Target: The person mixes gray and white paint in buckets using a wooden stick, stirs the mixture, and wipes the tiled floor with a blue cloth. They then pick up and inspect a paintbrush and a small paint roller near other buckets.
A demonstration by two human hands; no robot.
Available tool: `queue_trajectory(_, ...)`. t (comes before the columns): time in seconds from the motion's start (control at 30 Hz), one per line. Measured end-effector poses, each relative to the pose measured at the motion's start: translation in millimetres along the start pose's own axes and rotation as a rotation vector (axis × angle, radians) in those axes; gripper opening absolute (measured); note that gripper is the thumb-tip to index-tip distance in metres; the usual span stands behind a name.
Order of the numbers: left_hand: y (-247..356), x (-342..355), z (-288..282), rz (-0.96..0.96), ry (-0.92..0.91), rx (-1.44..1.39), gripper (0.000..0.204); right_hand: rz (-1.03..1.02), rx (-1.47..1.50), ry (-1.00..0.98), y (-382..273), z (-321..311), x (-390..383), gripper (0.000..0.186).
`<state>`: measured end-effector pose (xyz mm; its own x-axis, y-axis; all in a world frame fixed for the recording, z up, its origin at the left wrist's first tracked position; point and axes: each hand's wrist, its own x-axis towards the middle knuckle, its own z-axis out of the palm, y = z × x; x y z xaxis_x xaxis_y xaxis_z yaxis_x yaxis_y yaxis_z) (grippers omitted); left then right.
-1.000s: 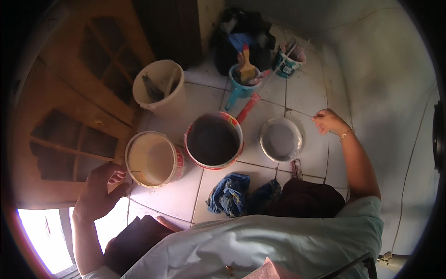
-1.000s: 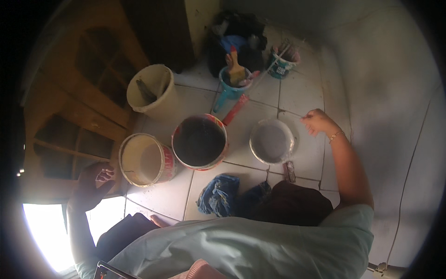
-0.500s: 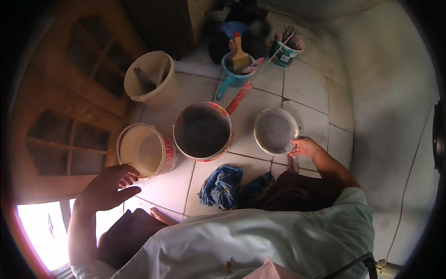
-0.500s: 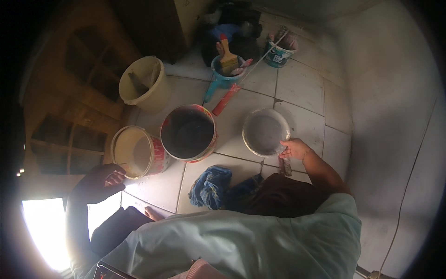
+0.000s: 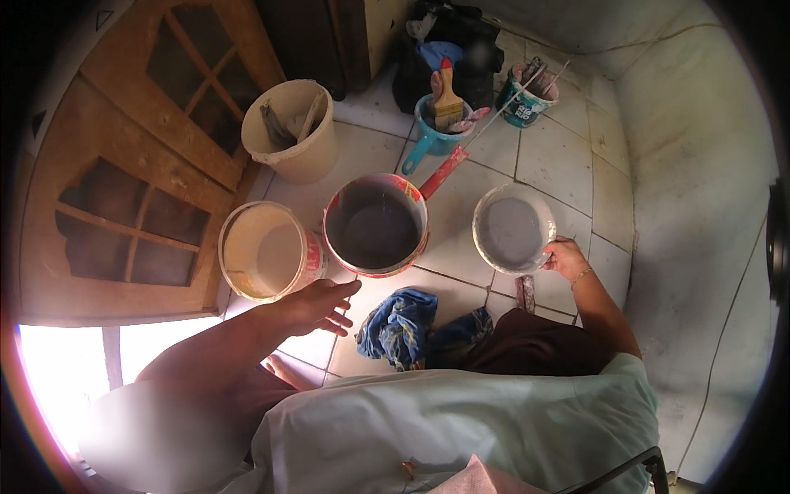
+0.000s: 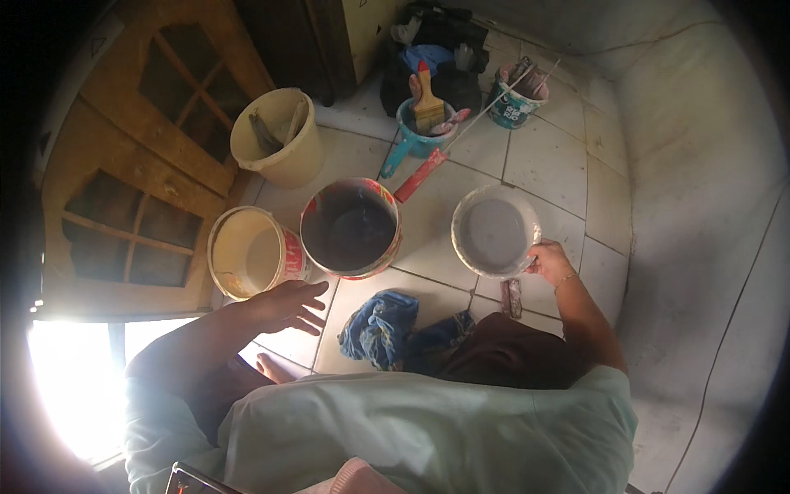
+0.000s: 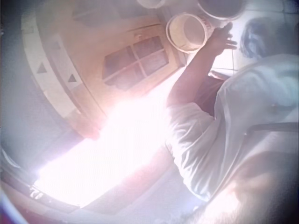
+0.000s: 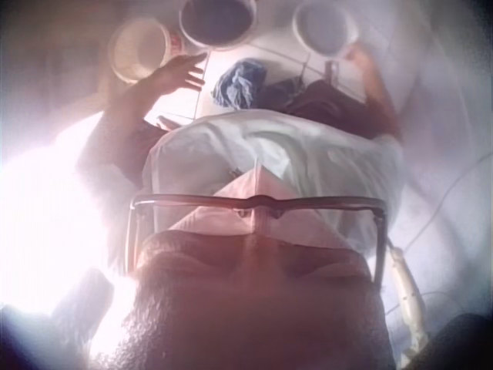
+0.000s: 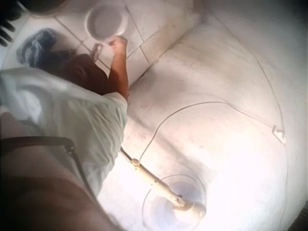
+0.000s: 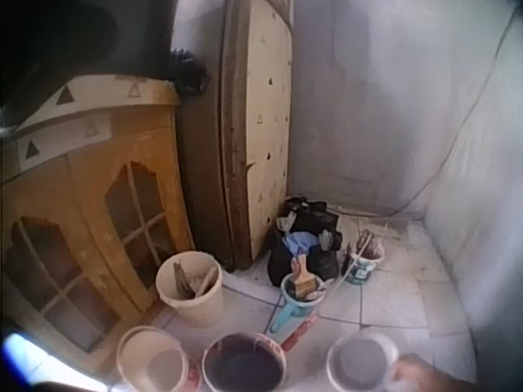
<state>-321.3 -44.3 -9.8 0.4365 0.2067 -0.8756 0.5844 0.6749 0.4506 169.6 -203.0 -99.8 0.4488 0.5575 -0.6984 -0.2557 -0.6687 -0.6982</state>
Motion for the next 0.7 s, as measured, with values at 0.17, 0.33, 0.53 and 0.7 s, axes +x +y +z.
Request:
queue_trajectory(0.17, -7, 28, -5, 0.029, 0.06, -0.138, 0.092, -0.124, 0.02, 0.044, -39, -4, -32, 0.014)
queue_trajectory(0.33, 0, 23, -5, 0.074, -0.004, -0.104, 0.087, -0.194, -0.02, 0.036, -73, -3, -62, 0.011)
queue_trajectory(0.53, -6, 22, -11, 0.097, -0.025, -0.116, 0.083, -0.247, -0.044, 0.038, -105, 24, -89, 0.008)
queue_trajectory(0.7, -8, 8, -13, 0.112, -0.019, -0.099, 0.075, -0.27, -0.091, -0.023, -126, 51, -104, 0.011)
